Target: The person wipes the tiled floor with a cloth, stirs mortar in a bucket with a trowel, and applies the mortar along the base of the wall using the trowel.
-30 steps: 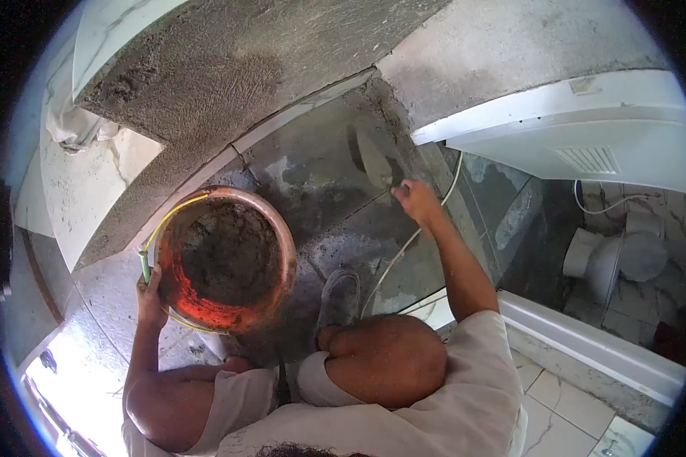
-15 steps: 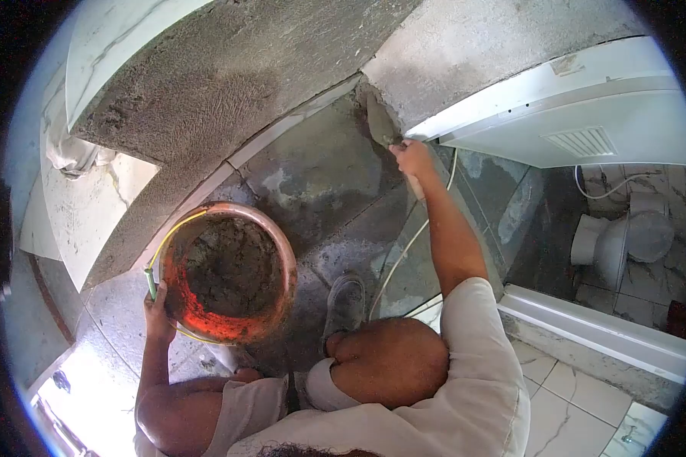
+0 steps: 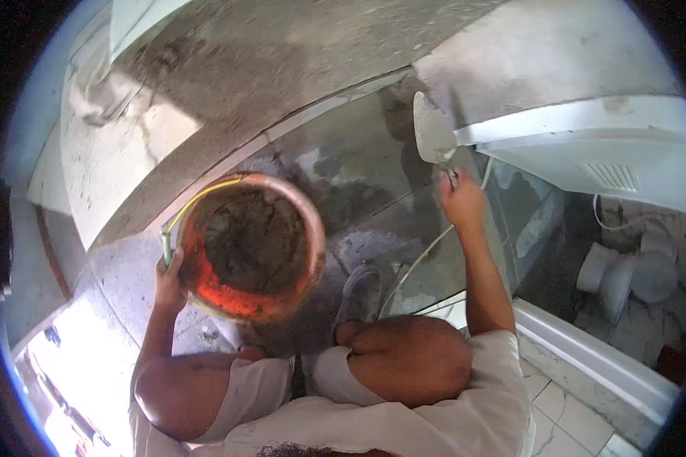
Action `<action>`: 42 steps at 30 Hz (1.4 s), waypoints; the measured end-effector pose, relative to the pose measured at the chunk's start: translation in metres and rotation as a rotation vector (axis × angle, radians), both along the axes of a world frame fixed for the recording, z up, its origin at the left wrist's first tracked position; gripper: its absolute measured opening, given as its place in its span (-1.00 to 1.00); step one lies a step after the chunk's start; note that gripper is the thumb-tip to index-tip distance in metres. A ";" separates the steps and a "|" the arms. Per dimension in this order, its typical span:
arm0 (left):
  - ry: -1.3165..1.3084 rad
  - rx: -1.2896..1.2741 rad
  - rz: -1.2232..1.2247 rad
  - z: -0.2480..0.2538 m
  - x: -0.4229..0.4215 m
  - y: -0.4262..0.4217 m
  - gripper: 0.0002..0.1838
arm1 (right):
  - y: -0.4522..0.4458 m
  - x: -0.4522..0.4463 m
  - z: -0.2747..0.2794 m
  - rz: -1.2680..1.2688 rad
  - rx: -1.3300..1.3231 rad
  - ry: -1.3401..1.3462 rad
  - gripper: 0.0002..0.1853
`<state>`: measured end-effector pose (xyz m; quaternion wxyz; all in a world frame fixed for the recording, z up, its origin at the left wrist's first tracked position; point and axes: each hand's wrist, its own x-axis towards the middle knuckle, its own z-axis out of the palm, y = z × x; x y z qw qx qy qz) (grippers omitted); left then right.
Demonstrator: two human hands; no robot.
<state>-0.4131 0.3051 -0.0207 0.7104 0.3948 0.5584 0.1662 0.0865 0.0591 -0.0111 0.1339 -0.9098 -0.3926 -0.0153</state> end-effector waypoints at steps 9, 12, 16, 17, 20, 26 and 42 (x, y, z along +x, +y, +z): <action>0.028 0.065 0.005 -0.007 0.006 -0.008 -0.77 | 0.071 -0.140 0.114 0.748 -0.554 -0.073 -0.79; 0.058 0.129 -0.102 0.020 0.024 -0.013 -0.75 | 0.095 -0.152 0.120 0.812 -0.659 -0.200 -0.86; 0.017 0.204 -0.097 0.012 0.037 -0.025 -0.72 | 0.104 -0.168 0.096 0.784 -0.790 -0.231 -0.89; 0.004 0.201 -0.096 0.017 0.043 -0.026 -0.72 | 0.099 -0.174 0.087 0.910 -0.890 -0.122 -0.87; 0.201 0.315 -0.194 0.037 0.054 -0.026 -0.69 | 0.077 -0.178 0.064 1.018 -0.915 0.091 -0.85; 0.134 0.295 -0.150 0.023 0.046 -0.023 -0.67 | 0.068 -0.138 0.060 0.702 -0.873 0.613 -0.73; 0.048 0.136 -0.060 0.031 0.033 -0.014 -0.79 | 0.067 -0.147 0.037 0.786 -0.620 0.507 -0.68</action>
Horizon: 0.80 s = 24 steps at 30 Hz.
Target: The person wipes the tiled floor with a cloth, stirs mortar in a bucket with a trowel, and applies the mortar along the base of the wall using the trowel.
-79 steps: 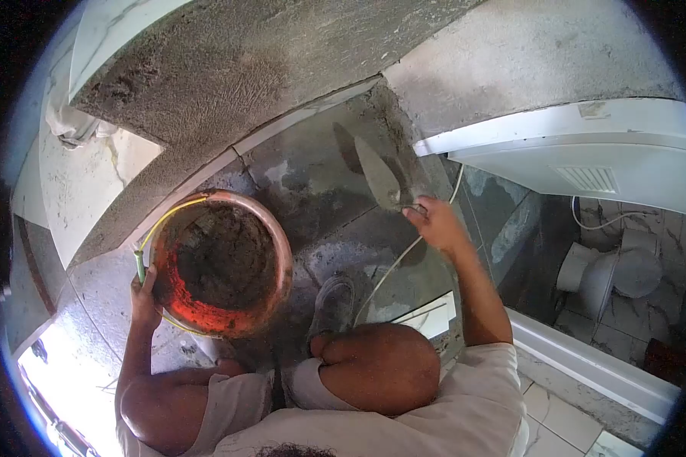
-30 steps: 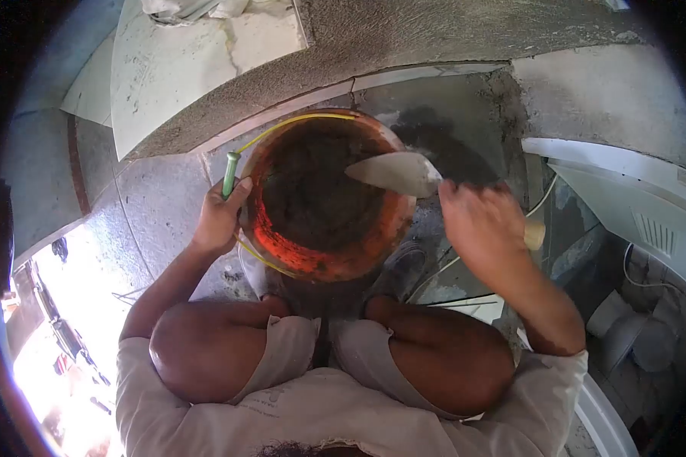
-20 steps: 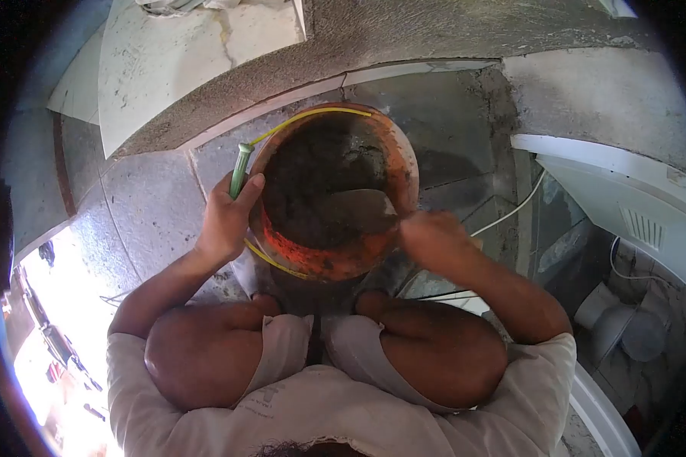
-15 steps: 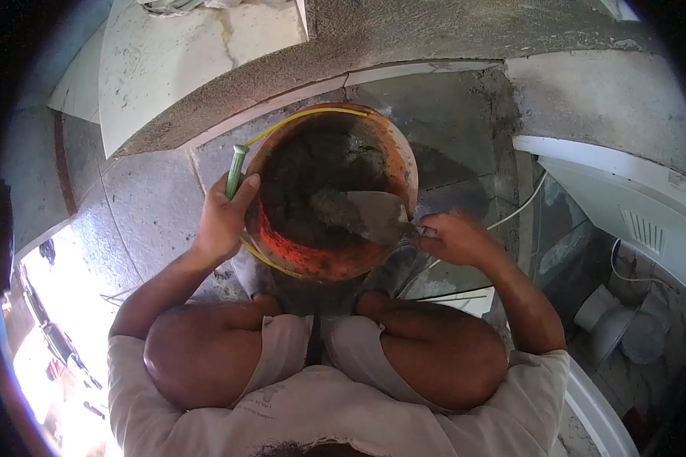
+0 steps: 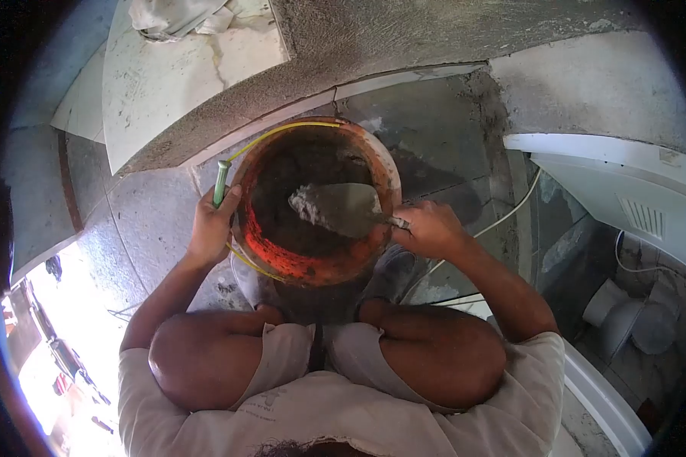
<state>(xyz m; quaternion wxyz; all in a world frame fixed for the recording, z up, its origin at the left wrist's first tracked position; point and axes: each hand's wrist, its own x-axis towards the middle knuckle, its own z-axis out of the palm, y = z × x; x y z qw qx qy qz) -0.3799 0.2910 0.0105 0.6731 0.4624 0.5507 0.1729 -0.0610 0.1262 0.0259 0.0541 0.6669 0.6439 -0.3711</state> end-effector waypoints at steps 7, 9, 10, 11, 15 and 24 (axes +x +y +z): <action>-0.057 0.028 0.004 -0.011 -0.004 0.000 -0.77 | 0.006 -0.004 0.017 -0.028 0.037 -0.082 -0.65; -0.026 0.082 -0.019 -0.020 -0.007 -0.003 -0.77 | 0.004 -0.004 0.014 -0.061 -0.027 -0.137 -0.64; 0.007 0.134 -0.038 -0.023 -0.009 -0.003 -0.77 | 0.006 -0.001 0.010 -0.061 -0.021 -0.143 -0.64; 0.002 0.135 -0.039 -0.018 -0.008 -0.003 -0.77 | 0.008 0.002 0.007 -0.058 -0.022 -0.079 -0.66; 0.102 0.194 -0.174 0.003 0.001 -0.007 -0.73 | 0.038 0.015 0.023 -0.247 -0.120 0.095 -0.71; 0.080 0.168 -0.081 -0.017 -0.010 0.003 -0.76 | -0.017 0.024 0.002 -0.233 0.242 -0.025 -0.69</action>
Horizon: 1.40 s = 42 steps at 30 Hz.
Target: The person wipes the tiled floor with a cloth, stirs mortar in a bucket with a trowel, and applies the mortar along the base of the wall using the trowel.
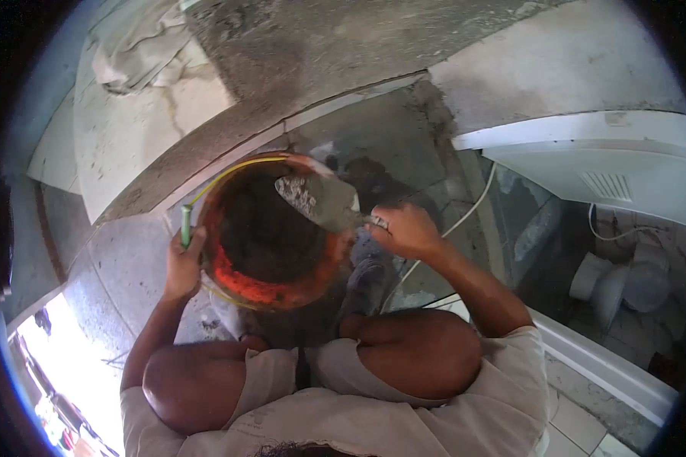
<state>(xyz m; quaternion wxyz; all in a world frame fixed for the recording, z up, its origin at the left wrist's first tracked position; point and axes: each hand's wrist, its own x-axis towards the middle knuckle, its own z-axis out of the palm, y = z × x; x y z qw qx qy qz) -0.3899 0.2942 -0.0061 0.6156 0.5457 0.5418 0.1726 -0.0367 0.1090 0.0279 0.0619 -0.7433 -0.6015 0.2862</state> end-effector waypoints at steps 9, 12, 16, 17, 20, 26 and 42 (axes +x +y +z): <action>0.082 -0.040 0.054 -0.030 -0.032 0.016 -0.75 | -0.030 0.086 -0.039 -0.277 0.080 -0.281 -0.68; 0.037 -0.082 0.098 -0.031 -0.033 0.017 -0.75 | -0.024 0.098 -0.025 -0.271 0.067 -0.454 -0.65; 0.059 -0.098 0.130 -0.032 -0.030 0.016 -0.74 | 0.003 0.082 0.042 -0.144 -0.144 0.016 -0.64; 0.059 -0.097 0.118 -0.034 -0.032 0.017 -0.72 | 0.002 0.086 0.041 -0.143 -0.151 0.018 -0.64; 0.038 -0.091 0.133 -0.036 -0.033 0.016 -0.70 | 0.010 0.105 0.028 -0.337 -0.445 0.906 -0.75; 0.073 -0.057 0.115 -0.030 -0.026 0.019 -0.69 | 0.016 0.209 -0.025 -0.696 0.064 0.384 -0.74; 0.012 -0.116 0.134 -0.032 -0.026 0.016 -0.75 | 0.023 0.241 -0.125 -0.751 -0.029 0.261 -0.67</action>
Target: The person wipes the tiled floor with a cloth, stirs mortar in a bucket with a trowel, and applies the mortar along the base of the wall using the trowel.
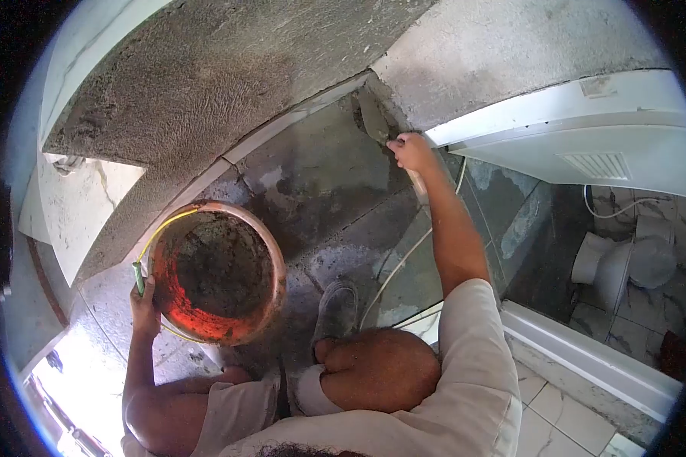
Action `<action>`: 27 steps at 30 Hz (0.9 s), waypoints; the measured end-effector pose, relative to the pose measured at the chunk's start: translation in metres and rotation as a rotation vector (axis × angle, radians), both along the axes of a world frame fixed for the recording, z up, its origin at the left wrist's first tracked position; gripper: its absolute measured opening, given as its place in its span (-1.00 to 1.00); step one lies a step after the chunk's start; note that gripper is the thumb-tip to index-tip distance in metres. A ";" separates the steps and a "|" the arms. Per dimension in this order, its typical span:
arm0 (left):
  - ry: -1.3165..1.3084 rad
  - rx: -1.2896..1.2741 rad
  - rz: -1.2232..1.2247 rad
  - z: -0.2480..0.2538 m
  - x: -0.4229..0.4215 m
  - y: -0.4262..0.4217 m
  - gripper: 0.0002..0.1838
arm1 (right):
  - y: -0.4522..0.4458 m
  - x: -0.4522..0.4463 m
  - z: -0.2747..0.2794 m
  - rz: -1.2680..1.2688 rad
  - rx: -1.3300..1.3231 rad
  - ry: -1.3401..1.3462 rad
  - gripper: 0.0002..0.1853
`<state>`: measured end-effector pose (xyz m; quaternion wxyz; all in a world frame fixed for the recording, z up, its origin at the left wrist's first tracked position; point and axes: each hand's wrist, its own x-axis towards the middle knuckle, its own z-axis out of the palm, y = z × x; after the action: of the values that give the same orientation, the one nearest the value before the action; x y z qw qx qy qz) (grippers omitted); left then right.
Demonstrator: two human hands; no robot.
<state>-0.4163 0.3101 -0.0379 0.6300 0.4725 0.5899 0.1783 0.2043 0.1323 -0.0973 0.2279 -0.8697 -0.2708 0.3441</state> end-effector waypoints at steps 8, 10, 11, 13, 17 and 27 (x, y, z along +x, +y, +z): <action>-0.078 -0.064 -0.009 0.000 -0.004 0.001 -0.77 | -0.005 0.004 -0.005 0.049 0.046 -0.274 -0.62; -0.094 -0.056 0.005 0.000 -0.001 0.000 -0.77 | -0.008 -0.007 0.012 0.012 0.050 -0.237 -0.62; -0.110 -0.049 0.018 0.000 0.000 0.000 -0.77 | -0.011 -0.010 0.016 -0.010 0.078 -0.241 -0.61; -0.122 -0.044 0.021 -0.003 -0.002 0.000 -0.77 | -0.016 -0.017 0.020 -0.032 0.105 -0.247 -0.60; -0.123 -0.067 0.018 0.000 0.000 0.000 -0.76 | -0.026 -0.025 0.016 -0.041 0.141 -0.392 -0.59; -0.135 -0.070 -0.009 -0.002 -0.004 0.002 -0.77 | -0.069 -0.109 0.067 0.163 -0.139 -0.720 -0.64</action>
<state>-0.4204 0.3120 -0.0395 0.6851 0.4399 0.5500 0.1863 0.0950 0.0630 -0.0301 0.0301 -0.9239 -0.3780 0.0507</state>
